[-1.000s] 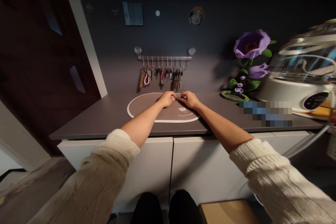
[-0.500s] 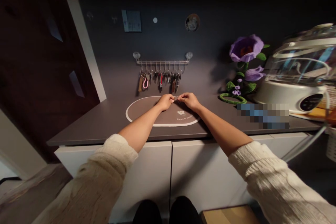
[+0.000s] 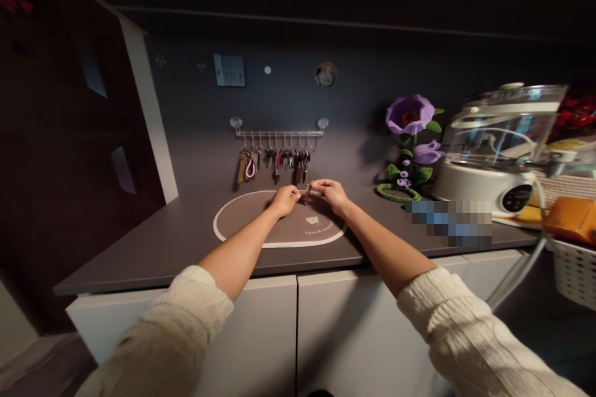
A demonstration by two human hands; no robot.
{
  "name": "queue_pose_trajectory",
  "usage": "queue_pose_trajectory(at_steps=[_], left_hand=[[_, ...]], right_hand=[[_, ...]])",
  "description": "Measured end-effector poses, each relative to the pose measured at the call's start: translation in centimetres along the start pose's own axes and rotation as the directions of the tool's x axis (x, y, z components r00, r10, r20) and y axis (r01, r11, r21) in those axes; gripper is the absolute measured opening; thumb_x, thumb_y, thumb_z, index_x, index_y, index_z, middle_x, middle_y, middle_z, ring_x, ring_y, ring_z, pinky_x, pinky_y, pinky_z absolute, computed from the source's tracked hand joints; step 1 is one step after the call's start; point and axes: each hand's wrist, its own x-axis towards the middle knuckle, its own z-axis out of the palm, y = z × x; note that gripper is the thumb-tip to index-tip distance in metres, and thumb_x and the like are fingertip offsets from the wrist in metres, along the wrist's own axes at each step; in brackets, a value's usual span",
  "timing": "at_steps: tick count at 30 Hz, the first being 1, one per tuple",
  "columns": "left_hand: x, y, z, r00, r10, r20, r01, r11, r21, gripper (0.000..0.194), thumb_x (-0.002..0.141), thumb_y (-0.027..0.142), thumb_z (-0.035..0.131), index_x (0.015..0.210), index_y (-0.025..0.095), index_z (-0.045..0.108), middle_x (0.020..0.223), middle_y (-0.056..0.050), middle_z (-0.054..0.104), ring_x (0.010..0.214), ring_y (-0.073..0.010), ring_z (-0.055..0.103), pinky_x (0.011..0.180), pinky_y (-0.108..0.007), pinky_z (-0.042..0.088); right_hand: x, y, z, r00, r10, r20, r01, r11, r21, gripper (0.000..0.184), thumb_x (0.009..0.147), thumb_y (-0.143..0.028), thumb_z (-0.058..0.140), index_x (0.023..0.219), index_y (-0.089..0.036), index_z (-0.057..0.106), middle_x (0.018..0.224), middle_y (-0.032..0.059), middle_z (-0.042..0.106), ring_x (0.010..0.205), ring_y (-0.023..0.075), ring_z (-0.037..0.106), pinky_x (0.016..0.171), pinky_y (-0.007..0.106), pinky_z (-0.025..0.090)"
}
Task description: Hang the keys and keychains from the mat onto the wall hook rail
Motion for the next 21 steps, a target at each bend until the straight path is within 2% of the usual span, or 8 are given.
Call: queue_pose_trajectory(at_steps=[6,15,18,21], left_hand=[[0.0,-0.1,0.3,1.000,0.022,-0.001,-0.022,1.000,0.001,0.014,0.075,0.020,0.048,0.076,0.014,0.061,0.068,-0.002,0.062,0.061,-0.0106,0.053,0.059,-0.021,0.038],[0.2,-0.4,0.8,0.999,0.043,0.014,-0.043,0.998,0.035,0.014,0.075,0.020,0.048,0.075,0.014,0.061,0.071,-0.003,0.063,0.065,-0.0109,0.054,0.062,-0.021,0.039],[0.0,-0.2,0.8,0.999,0.029,0.038,-0.030,0.999,0.036,0.014,0.075,0.019,0.047,0.075,0.015,0.061,0.070,-0.002,0.062,0.065,-0.0109,0.054,0.062,-0.021,0.039],[-0.1,-0.1,0.7,0.998,0.024,0.053,-0.026,0.999,0.041,0.014,0.075,0.018,0.047,0.074,0.015,0.061,0.070,-0.002,0.062,0.065,-0.0107,0.053,0.062,-0.020,0.038]], right_hand=[[0.7,-0.8,-0.5,0.997,-0.040,0.062,0.032,0.991,0.129,0.022,0.059,-0.031,0.070,0.065,-0.014,0.058,0.062,0.0018,0.063,0.058,0.0092,0.056,0.064,0.022,0.044],[2.8,-3.6,-0.4,1.000,0.003,-0.011,-0.001,0.984,0.179,0.019,0.064,-0.026,0.066,0.065,-0.015,0.051,0.059,-0.0025,0.054,0.053,0.0055,0.049,0.055,0.020,0.045],[4.0,-4.8,-0.2,1.000,-0.010,-0.026,0.014,0.983,0.181,0.017,0.067,-0.025,0.063,0.065,-0.015,0.049,0.059,-0.0016,0.053,0.054,0.0067,0.051,0.055,0.021,0.046],[5.4,-5.8,-0.1,0.996,-0.021,-0.090,0.038,0.979,0.200,0.010,0.071,-0.020,0.058,0.067,-0.015,0.049,0.057,-0.0021,0.052,0.052,0.0065,0.051,0.053,0.020,0.046]])
